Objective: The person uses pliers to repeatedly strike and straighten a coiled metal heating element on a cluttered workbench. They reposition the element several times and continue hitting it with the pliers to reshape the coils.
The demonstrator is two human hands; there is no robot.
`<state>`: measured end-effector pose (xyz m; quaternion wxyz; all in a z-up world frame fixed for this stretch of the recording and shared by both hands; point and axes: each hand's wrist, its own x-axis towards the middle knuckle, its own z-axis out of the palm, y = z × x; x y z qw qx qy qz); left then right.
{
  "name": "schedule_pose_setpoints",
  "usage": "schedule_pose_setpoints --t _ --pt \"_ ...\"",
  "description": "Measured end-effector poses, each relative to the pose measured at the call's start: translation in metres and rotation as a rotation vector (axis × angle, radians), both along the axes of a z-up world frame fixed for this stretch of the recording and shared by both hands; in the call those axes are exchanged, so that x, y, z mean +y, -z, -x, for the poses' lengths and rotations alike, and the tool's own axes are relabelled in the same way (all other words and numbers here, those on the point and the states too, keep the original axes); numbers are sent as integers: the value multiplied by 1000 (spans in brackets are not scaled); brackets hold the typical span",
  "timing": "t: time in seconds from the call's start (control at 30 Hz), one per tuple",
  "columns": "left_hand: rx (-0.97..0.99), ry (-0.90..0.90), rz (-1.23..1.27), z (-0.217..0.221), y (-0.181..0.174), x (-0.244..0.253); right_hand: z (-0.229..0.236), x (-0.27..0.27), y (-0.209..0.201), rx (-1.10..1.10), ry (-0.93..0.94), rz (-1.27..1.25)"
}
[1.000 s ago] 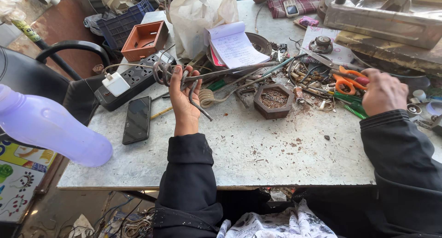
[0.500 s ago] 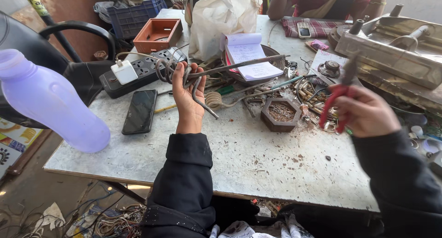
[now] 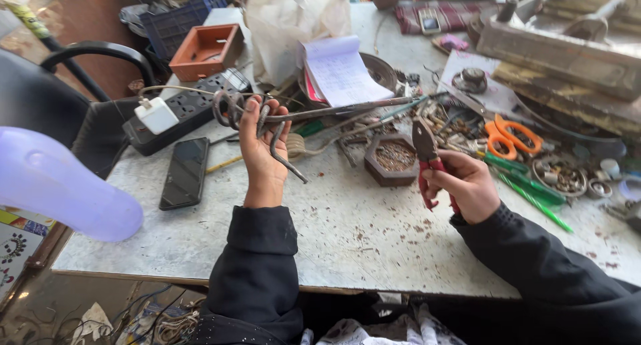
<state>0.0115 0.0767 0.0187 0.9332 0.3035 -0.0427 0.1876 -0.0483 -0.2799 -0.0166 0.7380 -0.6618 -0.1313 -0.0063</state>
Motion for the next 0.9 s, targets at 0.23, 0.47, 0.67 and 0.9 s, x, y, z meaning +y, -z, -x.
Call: schedule_pose_setpoints --t 0.23,0.47,0.67,0.9 --pt "-22 13 -30 6 -2 -11 9 2 -6 -31 -16 4" --pt "-60 29 -27 10 -4 -12 13 9 -15 -51 32 -45" --pt "-88 52 1 11 -6 -13 8 8 -13 -44 38 4" --pt "-70 67 -35 14 -4 -22 7 8 -8 -58 54 26"
